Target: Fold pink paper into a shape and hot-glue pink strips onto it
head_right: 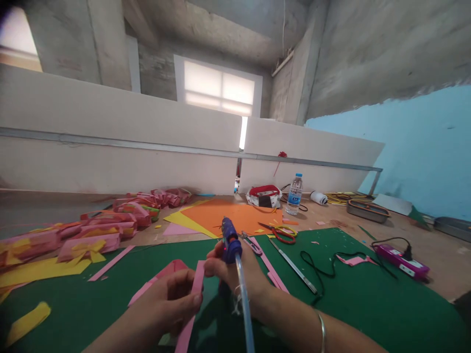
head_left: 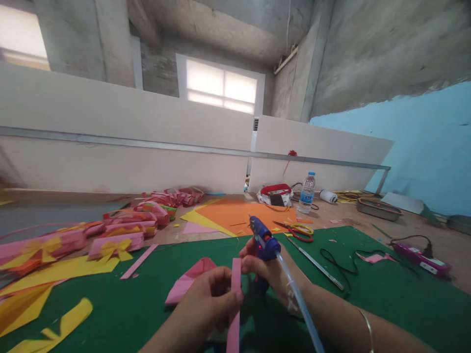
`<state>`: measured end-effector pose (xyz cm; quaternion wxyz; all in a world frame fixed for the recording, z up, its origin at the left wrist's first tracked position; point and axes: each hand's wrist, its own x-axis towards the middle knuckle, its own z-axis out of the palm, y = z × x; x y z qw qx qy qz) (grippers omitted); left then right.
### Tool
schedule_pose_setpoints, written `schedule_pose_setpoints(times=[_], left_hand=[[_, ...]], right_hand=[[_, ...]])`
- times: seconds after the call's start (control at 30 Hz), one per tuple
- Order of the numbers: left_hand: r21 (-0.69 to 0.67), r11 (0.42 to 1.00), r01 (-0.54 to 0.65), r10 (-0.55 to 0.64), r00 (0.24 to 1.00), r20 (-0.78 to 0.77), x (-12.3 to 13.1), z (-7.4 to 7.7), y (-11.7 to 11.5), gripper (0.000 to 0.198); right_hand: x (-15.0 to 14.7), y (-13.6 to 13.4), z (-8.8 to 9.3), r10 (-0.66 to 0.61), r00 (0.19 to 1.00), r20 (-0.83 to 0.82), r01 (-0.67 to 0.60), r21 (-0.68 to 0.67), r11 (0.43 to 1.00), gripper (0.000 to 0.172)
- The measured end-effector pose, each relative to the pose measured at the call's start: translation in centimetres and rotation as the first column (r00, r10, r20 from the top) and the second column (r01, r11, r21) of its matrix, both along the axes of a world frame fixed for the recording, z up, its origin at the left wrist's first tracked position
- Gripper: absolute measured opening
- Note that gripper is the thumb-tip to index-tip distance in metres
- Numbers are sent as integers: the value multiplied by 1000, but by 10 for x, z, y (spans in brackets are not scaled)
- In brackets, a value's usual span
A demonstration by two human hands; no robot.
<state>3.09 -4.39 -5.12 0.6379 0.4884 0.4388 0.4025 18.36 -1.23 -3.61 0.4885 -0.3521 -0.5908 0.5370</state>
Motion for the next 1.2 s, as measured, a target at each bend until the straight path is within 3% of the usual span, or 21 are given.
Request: schedule_pose_setpoints(times=[0.17,0.3,0.47,0.6,0.8,1.0,1.2], left_hand=[[92,979,-181,190,977,-102,-14,-1,6,42],[226,968,-113,149,978,-149,-22,-3,14,46],[246,965,-92,142,971,-191,-21,5,11,48],[274,956,-102,162,965,-205,-20,11,6,48],[268,953,-144,208,951,-229,-20,9,8,49],[394,909,-138,264,920,-288,-22,3,7,40],[415,895,-165,313,895,-318,-23,2,7,39]], right_hand=[[31,13,13,201,947,252,-245,160,956,46],[35,3,19,372,824,428,-438,61,897,44],[28,-9,24,308,767,563,-404,50,914,33],[28,-9,26,335,759,559,-424,33,905,32],[28,-11,28,355,761,542,-391,-53,919,36],[24,-15,31,365,786,498,-338,-147,929,37],[24,-16,38,339,770,540,-275,-198,941,29]])
